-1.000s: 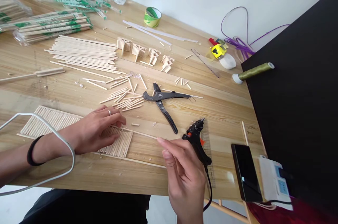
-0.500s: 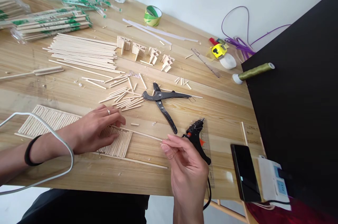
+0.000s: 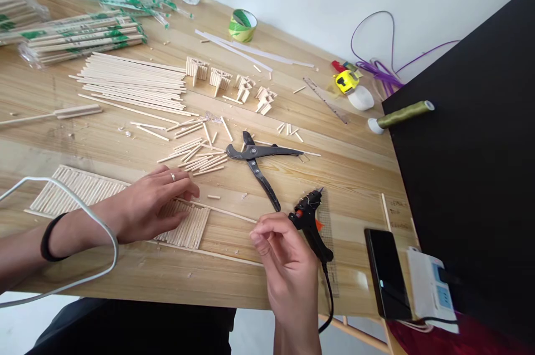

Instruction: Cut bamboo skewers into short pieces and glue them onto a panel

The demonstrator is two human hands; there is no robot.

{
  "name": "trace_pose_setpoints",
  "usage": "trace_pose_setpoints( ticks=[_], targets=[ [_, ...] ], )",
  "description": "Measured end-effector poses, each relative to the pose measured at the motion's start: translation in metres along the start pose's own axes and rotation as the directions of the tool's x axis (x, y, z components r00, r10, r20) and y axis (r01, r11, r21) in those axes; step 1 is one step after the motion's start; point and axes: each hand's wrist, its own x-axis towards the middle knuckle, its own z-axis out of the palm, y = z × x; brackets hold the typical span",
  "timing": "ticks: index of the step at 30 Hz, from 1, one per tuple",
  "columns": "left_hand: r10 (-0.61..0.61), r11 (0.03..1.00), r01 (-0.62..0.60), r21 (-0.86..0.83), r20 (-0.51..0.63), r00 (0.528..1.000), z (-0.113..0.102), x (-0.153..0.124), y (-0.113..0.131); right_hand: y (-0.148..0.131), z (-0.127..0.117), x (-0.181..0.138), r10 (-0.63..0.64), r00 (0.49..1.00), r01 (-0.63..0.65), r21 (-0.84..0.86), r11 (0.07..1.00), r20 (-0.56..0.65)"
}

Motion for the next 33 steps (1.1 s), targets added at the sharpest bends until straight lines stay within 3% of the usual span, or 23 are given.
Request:
trace_pose_setpoints(
  ticks=[10,18,33],
  targets=[
    [-0.012,1.000,0.012,0.007,0.006,1.000,-0.0007,0.0002,0.0017,-0.0020,-0.0033,0.0019,-0.109,0.992,0.118,-0.133,0.984,0.071],
    [-0.017,1.000,0.017,0.002,0.010,1.000,-0.0013,0.0000,0.0007,0.0010,-0.0042,-0.0016,-0.017,0.999,0.024,-0.142,0.990,0.048],
    [-0.016,1.000,0.016,-0.002,0.009,1.000,-0.0012,-0.0006,0.0017,0.0006,0.0002,0.0022,-0.017,1.000,0.017,-0.016,1.000,-0.003]
  ],
)
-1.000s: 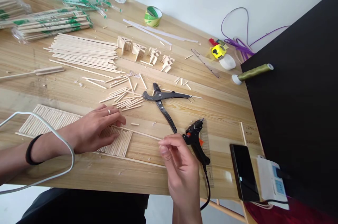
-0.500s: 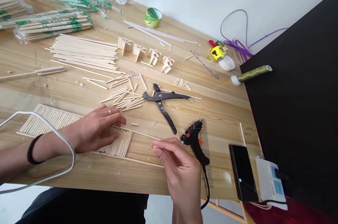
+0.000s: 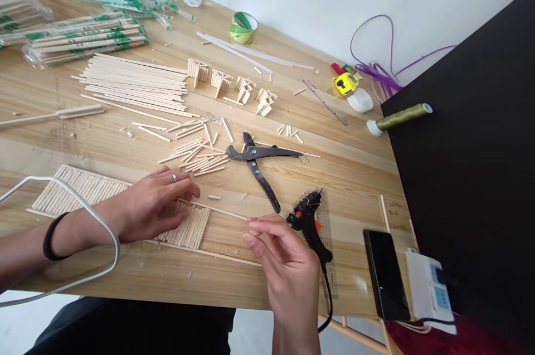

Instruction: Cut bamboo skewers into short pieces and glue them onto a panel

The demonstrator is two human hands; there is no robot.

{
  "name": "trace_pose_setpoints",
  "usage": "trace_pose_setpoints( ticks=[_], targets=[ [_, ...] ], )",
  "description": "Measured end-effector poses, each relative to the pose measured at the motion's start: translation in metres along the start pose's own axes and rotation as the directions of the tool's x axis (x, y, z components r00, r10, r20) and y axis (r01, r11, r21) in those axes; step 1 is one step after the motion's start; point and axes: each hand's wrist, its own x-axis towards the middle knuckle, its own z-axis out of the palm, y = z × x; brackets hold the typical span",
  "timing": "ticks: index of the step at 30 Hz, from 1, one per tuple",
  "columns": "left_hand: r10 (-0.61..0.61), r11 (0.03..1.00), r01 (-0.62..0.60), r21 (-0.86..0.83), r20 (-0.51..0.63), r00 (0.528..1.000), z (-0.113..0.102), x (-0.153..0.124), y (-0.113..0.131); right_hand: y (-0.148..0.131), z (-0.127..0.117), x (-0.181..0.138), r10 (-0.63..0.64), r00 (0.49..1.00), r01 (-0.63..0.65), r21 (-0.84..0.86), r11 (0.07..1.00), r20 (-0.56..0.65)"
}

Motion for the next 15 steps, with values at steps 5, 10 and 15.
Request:
trace_pose_setpoints(
  ticks=[5,10,15],
  targets=[
    [0.015,1.000,-0.015,0.003,-0.013,1.000,0.001,0.001,-0.001,0.003,-0.003,-0.002,-0.003,1.000,0.002,-0.060,0.998,-0.003],
    [0.019,1.000,-0.019,0.000,-0.010,1.000,0.000,0.001,-0.001,-0.001,0.001,0.000,-0.050,0.996,0.050,0.001,0.999,0.072],
    [0.006,1.000,-0.006,0.003,-0.007,1.000,0.000,0.000,0.000,-0.007,0.007,0.000,-0.049,0.993,0.034,0.139,0.990,0.109]
  ],
)
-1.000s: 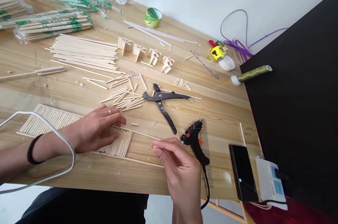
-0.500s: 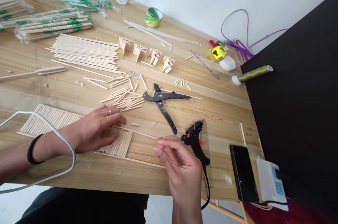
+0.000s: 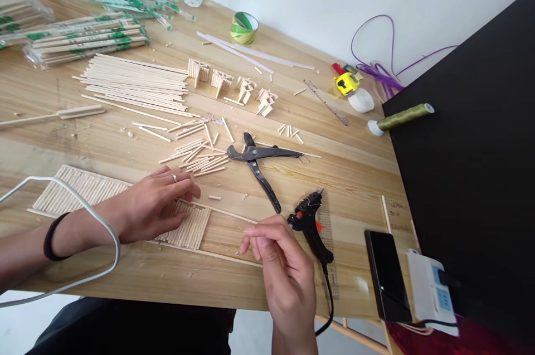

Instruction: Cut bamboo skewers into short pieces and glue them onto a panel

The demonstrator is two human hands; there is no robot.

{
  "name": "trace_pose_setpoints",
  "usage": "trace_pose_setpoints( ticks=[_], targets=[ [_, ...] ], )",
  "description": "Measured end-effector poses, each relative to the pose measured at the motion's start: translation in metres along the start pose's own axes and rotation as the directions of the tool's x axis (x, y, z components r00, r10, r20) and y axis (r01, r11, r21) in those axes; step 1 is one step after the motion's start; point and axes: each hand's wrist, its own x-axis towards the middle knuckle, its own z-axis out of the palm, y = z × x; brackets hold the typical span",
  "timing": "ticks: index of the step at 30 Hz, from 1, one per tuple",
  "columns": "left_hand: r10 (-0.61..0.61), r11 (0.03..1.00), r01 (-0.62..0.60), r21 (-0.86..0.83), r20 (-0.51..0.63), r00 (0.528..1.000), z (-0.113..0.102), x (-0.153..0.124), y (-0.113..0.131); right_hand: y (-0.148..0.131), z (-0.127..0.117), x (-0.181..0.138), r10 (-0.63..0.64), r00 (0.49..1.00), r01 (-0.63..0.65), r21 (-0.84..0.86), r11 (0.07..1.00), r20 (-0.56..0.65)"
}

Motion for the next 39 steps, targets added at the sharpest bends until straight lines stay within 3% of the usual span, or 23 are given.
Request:
trace_pose_setpoints(
  ticks=[7,15,21,25,30,39],
  targets=[
    [0.018,1.000,-0.018,-0.003,-0.016,1.000,0.0013,-0.0005,-0.0011,-0.0009,0.0030,-0.0015,-0.042,0.999,0.043,0.051,0.998,-0.010],
    [0.021,1.000,-0.021,-0.005,-0.015,1.000,0.0019,-0.0011,-0.0019,0.0034,-0.0016,-0.0050,0.040,0.995,-0.044,-0.041,0.998,-0.088],
    [0.020,1.000,-0.020,-0.010,-0.019,1.000,0.0020,-0.0010,-0.0014,-0.0011,0.0006,-0.0010,0.049,0.998,-0.043,0.163,0.986,-0.036],
    [0.017,1.000,-0.017,-0.010,-0.018,1.000,0.0027,-0.0012,-0.0021,-0.0041,0.0021,0.0001,0.078,0.997,-0.077,0.189,0.979,0.001],
    [0.019,1.000,-0.019,-0.004,-0.024,1.000,0.0032,-0.0009,-0.0023,-0.0009,-0.0012,-0.0035,0.083,0.997,-0.083,0.080,0.993,-0.003],
    [0.023,1.000,-0.023,0.003,-0.026,0.999,0.0024,-0.0019,-0.0013,-0.0016,0.0069,0.0003,-0.038,0.999,0.033,-0.230,0.973,-0.019]
  ],
)
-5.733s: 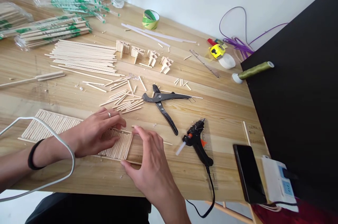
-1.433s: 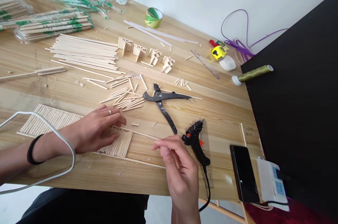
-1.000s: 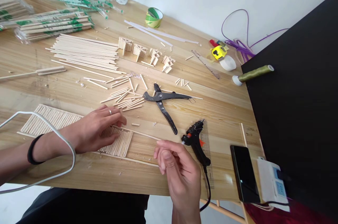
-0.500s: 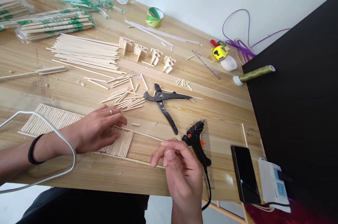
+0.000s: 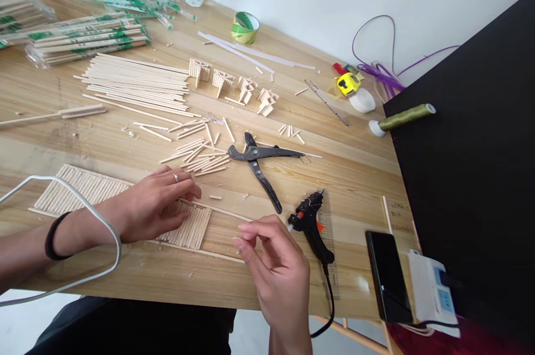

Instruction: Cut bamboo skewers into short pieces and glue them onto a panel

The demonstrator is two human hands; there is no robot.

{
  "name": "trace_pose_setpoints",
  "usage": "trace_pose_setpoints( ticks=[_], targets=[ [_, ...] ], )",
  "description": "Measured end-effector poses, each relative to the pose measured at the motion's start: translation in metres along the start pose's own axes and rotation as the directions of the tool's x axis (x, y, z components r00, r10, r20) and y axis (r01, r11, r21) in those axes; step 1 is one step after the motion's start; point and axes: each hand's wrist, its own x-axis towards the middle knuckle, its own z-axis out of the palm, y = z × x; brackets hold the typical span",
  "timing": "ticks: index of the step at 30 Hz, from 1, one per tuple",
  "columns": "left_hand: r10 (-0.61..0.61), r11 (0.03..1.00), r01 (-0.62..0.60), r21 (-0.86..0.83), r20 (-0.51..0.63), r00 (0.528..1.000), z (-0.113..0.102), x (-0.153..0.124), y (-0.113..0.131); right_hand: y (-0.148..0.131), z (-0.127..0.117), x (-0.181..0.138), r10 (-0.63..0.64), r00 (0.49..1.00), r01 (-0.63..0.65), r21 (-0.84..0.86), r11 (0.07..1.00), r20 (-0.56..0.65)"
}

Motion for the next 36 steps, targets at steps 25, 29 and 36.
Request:
trace_pose_setpoints(
  ticks=[25,29,36],
  targets=[
    [0.001,0.999,0.001,-0.037,0.042,0.999,-0.003,0.001,0.000,-0.003,-0.007,0.006,0.006,1.000,-0.007,-0.112,0.994,-0.012],
    [-0.003,0.999,0.006,-0.049,0.058,0.998,-0.006,0.001,0.000,-0.005,-0.012,0.010,-0.063,0.998,0.063,-0.217,0.974,0.005],
    [0.031,0.999,-0.029,-0.037,0.045,0.999,-0.009,0.000,-0.002,-0.001,-0.015,0.016,-0.053,0.994,0.084,-0.385,0.919,0.090]
  ],
)
